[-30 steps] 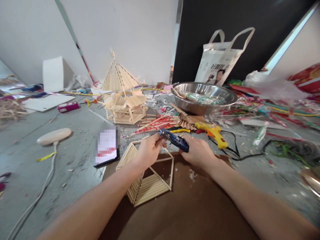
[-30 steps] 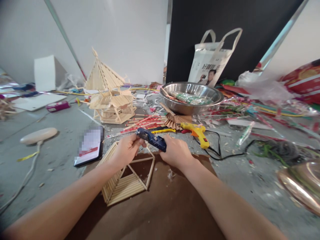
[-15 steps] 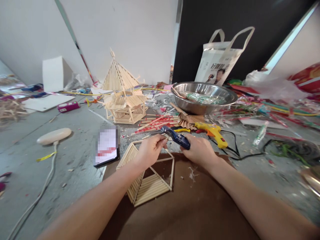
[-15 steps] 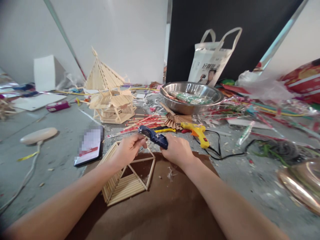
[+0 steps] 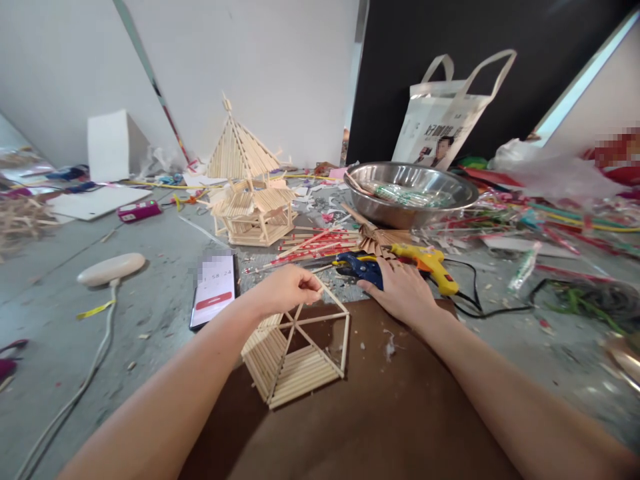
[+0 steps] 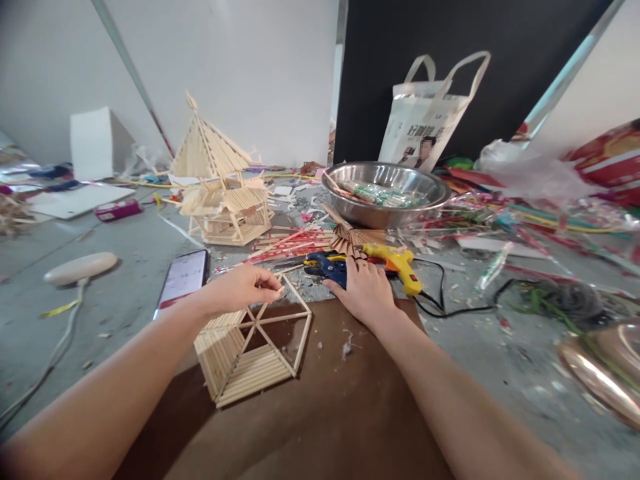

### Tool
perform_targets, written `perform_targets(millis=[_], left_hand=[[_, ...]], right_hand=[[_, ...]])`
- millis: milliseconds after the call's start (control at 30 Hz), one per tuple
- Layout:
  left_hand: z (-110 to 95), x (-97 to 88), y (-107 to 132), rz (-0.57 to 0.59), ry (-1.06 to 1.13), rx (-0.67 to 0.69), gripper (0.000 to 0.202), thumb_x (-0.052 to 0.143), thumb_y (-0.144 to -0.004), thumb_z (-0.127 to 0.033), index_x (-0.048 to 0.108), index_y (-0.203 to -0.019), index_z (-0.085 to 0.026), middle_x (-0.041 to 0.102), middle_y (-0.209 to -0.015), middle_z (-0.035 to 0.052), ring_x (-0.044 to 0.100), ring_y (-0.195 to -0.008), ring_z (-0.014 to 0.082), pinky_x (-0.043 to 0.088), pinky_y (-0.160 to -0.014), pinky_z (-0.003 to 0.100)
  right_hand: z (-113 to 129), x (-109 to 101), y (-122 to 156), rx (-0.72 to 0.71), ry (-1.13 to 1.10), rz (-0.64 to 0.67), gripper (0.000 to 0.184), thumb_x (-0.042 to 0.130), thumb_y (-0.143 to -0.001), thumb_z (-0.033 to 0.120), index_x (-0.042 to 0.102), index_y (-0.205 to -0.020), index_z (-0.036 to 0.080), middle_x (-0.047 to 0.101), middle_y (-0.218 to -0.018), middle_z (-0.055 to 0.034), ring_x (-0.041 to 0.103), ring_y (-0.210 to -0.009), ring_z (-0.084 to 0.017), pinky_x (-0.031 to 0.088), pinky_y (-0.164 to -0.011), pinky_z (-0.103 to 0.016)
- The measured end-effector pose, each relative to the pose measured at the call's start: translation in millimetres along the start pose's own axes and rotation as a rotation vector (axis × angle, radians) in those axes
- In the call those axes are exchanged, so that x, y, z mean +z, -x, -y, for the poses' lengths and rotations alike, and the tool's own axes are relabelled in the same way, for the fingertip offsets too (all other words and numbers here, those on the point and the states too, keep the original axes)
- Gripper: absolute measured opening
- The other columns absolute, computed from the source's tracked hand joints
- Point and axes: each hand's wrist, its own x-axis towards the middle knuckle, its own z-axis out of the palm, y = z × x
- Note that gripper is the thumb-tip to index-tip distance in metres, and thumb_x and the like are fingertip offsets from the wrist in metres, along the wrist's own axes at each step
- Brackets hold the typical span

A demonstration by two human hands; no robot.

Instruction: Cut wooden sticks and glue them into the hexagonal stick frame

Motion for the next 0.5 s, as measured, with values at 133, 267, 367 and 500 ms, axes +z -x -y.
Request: perform_targets(millis=[133, 267, 367, 500], left_hand=[[-2, -2.2, 2, 0.076, -0.044, -0.005, 0.024, 0.050, -0.064, -0.029, 0.061, -0.079, -0.013, 0.063, -0.068, 0.0019, 0.054, -0.061, 0.0113, 0.038, -0.056, 0.020], [-2, 0.4, 1, 0.065, -0.090, 0.030, 0.024, 0.047, -0.066, -0.031, 0.061, -0.076, -0.013, 0.062, -0.067, 0.0018, 0.053, -0.061, 0.0109, 0.037, -0.055, 0.019], [-3, 0.1, 0, 0.031, -0.111, 0.053, 0.024, 0.048, -0.065, -0.032, 0.061, -0.076, -0.015, 0.062, -0.071, 0.0008, 0.053, -0.064, 0.0109, 0.036, -0.058, 0.019], [-7, -4.9, -1, 0.015, -0.148, 0.034, 0.023, 0.051, -0.063, -0.031, 0.061, -0.076, -0.015, 0.062, -0.073, 0.0005, 0.052, -0.064, 0.0104, 0.035, -0.058, 0.019]], right_hand=[[-5, -2, -7, -0.034, -0.120, 0.027, 0.059, 0.020, -0.076, 0.054, 0.041, -0.114, 0.013, 0.043, -0.118, -0.0132, 0.039, -0.107, -0.025, 0.031, -0.083, -0.036], [-27, -22, -18, 0.051, -0.157, -0.020, 0.047, 0.023, -0.078, 0.046, 0.050, -0.105, 0.017, 0.055, -0.102, -0.0100, 0.047, -0.097, -0.022, 0.034, -0.080, -0.034], [-51, -34, -22, 0.255, -0.034, -0.011, 0.045, 0.029, -0.075, 0.047, 0.053, -0.100, 0.019, 0.056, -0.097, -0.0120, 0.049, -0.092, -0.028, 0.038, -0.069, -0.038], [-79, -32, -22, 0.450, 0.008, 0.182, 0.052, 0.037, -0.068, 0.052, 0.052, -0.102, 0.015, 0.055, -0.095, -0.0182, 0.050, -0.085, -0.034, 0.036, -0.063, -0.042]])
